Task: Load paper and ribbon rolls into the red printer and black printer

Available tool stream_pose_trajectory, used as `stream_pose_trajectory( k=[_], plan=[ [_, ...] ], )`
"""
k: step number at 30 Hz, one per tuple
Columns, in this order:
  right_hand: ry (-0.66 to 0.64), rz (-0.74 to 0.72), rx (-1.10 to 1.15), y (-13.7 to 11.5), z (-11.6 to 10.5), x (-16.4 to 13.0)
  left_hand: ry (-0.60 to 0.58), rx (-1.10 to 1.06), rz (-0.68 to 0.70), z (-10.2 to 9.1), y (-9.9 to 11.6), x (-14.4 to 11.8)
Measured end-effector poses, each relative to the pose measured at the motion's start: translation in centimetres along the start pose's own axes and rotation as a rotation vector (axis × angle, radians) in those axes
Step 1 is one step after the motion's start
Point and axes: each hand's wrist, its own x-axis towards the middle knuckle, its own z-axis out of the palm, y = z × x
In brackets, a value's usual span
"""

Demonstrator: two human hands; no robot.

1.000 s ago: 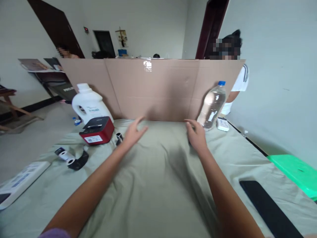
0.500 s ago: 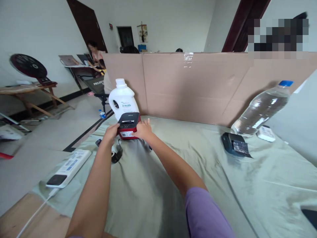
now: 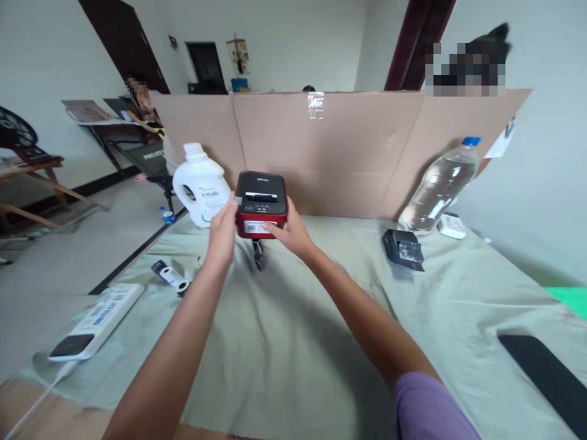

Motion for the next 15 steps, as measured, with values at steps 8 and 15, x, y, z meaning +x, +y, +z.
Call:
stream_pose_trajectory(
  k=[8, 15],
  plan=[
    [0.159, 0.098, -0.401, 1.7, -8.8, -11.1, -0.233, -0.201, -0.175, 9.0, -3.7, -10.2],
    [0.126, 0.147, -0.39, 4.1, -8.0, -14.2, -0.205, -0.111, -0.218, 8.7, -5.2, -12.9]
  ],
)
